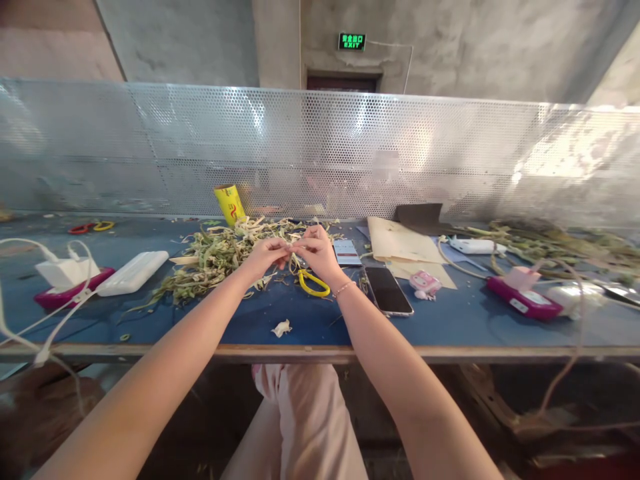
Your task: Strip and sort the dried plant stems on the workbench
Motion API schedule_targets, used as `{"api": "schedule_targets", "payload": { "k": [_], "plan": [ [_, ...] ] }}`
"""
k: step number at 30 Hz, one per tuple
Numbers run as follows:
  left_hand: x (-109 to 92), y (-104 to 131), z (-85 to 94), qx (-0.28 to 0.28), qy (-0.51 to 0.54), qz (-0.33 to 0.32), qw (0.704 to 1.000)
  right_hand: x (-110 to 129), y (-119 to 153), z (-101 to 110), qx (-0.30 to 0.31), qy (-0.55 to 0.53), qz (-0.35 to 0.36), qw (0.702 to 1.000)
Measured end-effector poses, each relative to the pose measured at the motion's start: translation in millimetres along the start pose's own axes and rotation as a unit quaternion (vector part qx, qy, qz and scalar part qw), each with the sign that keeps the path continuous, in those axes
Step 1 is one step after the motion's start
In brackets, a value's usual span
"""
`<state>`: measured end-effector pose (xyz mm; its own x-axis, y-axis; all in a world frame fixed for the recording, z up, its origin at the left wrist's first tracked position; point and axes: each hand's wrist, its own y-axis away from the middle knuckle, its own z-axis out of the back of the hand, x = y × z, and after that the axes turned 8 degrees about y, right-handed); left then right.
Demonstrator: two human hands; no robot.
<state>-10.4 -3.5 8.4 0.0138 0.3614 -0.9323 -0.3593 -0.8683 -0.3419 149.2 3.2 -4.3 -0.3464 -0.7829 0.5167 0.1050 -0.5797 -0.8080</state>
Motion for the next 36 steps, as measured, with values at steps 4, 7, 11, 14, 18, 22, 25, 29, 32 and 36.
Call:
{"api": "schedule_targets", "payload": {
  "k": [4,7,11,14,18,22,25,29,32,36],
  "plan": [
    [1,-1,1.2,-0.02,-0.042,-0.029,0.998,0,0,0,0.019,0.006,-0.004,1.0],
    [-1,-1,2.1,-0.032,-0.063,-0.037,0.997,0,0,-1,0.035,0.006,-0.008,0.999],
    [-3,0,1.7,-0.021,-0.072,-0.037,0.997,0,0,-2,0.036,0.01,-0.029,0.999],
    [-2,0,2.2,-0.018,-0.086,-0.035,0.996,1,0,-1,0.028,0.018,-0.03,0.999],
    [1,-1,3.4,-0.036,-0.092,-0.03,0.995,4,-1,0,0.031,0.026,-0.056,0.998],
    [0,0,0.6,-0.03,-0.056,-0.039,0.997,7,-2,0,0.053,-0.012,-0.131,0.99],
    [-2,2,-3.8,-0.02,0.003,-0.036,0.999,7,-4,0,0.068,-0.048,-0.168,0.982],
    [-3,2,-7.7,-0.037,0.011,-0.036,0.999,4,-5,0,0.057,-0.063,-0.175,0.981],
    [-1,1,-8.0,-0.047,0.005,-0.041,0.998,-1,-5,-1,0.043,-0.063,-0.173,0.982],
    [1,-1,-6.8,-0.051,-0.004,-0.038,0.998,-2,-5,-1,0.039,-0.062,-0.175,0.982]
  ]
}}
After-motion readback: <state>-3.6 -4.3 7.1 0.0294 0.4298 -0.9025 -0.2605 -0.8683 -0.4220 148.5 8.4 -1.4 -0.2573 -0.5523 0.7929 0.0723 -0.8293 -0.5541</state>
